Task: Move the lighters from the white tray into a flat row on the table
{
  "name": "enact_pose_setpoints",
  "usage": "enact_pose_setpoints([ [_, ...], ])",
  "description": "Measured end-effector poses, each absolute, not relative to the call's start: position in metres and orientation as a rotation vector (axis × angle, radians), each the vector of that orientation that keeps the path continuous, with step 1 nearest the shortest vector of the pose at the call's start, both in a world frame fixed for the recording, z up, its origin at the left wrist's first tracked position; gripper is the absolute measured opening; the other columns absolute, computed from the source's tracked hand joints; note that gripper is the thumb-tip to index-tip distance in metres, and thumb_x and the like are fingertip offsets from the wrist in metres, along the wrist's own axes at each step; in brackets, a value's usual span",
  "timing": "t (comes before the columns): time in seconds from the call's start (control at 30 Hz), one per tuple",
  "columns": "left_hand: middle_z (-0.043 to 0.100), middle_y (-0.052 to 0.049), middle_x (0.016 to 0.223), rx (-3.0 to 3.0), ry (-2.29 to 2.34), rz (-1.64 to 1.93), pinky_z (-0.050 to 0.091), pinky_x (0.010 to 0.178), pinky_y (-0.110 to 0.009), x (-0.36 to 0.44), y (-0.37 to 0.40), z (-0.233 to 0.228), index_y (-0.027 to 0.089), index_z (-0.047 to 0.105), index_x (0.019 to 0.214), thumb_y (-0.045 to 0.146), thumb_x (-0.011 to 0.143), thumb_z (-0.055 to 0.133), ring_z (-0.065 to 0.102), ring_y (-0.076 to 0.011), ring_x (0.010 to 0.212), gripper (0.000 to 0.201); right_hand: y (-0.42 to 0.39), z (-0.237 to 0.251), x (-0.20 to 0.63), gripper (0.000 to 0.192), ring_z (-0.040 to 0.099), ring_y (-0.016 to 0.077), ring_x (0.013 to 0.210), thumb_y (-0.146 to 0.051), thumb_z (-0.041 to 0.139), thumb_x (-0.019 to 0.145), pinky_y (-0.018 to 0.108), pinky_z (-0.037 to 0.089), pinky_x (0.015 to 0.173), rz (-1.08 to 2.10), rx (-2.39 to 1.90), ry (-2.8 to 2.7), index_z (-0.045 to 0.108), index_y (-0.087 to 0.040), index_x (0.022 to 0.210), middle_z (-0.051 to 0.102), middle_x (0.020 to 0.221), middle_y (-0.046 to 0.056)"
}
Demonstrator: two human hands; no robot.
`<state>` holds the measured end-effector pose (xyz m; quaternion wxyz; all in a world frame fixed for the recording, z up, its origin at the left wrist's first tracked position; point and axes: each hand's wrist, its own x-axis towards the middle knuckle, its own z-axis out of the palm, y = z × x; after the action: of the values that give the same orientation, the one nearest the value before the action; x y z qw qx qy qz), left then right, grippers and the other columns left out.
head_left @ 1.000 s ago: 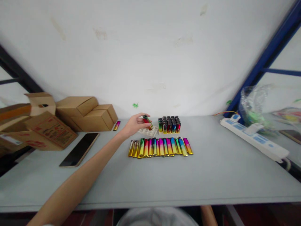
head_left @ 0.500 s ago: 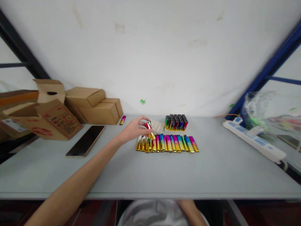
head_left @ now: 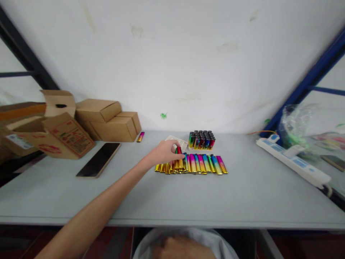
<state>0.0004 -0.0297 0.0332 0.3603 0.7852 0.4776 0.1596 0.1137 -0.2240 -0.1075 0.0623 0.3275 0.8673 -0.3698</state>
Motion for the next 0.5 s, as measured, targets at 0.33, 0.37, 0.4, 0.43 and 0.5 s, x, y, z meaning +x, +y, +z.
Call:
enact_pose_setpoints([
  [0.33, 0.069, -0.001, 0.058, 2.346, 1.332, 0.329, 0.046, 0.062, -0.029, 0.014, -0.03, 0.036, 0.016, 0.074, 0.098, 0.045, 0.085, 0.062, 0.068, -0.0208, 0.058, 0.034, -0.192, 0.11, 0.221, 0.033, 0.067, 0.0181, 0.09, -0.051, 0.05, 0.104, 0.03, 0.051, 0.082, -0.976, 1.385, 3.093, 0.068, -0.025, 0.115, 0.074, 0.098, 0.003],
  [0.37, 0.069, -0.002, 0.06, 2.391, 1.342, 0.341, 0.046, 0.063, -0.029, 0.015, -0.03, 0.035, 0.017, 0.074, 0.094, 0.045, 0.085, 0.062, 0.067, -0.0212, 0.06, 0.032, -0.183, 0.116, 0.23, 0.033, 0.067, 0.0184, 0.087, -0.051, 0.05, 0.104, 0.031, 0.051, 0.081, -0.878, 1.468, 3.15, 0.068, -0.025, 0.113, 0.074, 0.097, 0.003],
  [0.4, 0.07, -0.003, 0.062, 2.434, 1.352, 0.364, 0.046, 0.063, -0.03, 0.016, -0.031, 0.034, 0.017, 0.074, 0.09, 0.044, 0.085, 0.062, 0.067, -0.0216, 0.061, 0.03, -0.173, 0.119, 0.237, 0.033, 0.066, 0.0185, 0.083, -0.051, 0.049, 0.105, 0.031, 0.052, 0.077, -0.803, 1.56, 3.176, 0.068, -0.025, 0.112, 0.074, 0.095, 0.004],
  [0.43, 0.071, -0.005, 0.065, 2.468, 1.358, 0.391, 0.046, 0.064, -0.031, 0.017, -0.031, 0.032, 0.017, 0.074, 0.086, 0.043, 0.085, 0.062, 0.067, -0.022, 0.063, 0.029, -0.162, 0.121, 0.244, 0.032, 0.065, 0.0184, 0.078, -0.052, 0.05, 0.104, 0.03, 0.051, 0.07, -0.717, 1.643, 3.212, 0.069, -0.026, 0.11, 0.074, 0.092, 0.003],
  [0.5, 0.072, -0.006, 0.068, 2.51, 1.354, 0.438, 0.047, 0.066, -0.031, 0.019, -0.031, 0.03, 0.018, 0.074, 0.083, 0.041, 0.085, 0.061, 0.067, -0.0228, 0.066, 0.026, -0.139, 0.12, 0.253, 0.032, 0.066, 0.0185, 0.075, -0.052, 0.052, 0.102, 0.03, 0.049, 0.064, -0.628, 1.76, 3.234, 0.069, -0.025, 0.102, 0.074, 0.086, 0.003],
])
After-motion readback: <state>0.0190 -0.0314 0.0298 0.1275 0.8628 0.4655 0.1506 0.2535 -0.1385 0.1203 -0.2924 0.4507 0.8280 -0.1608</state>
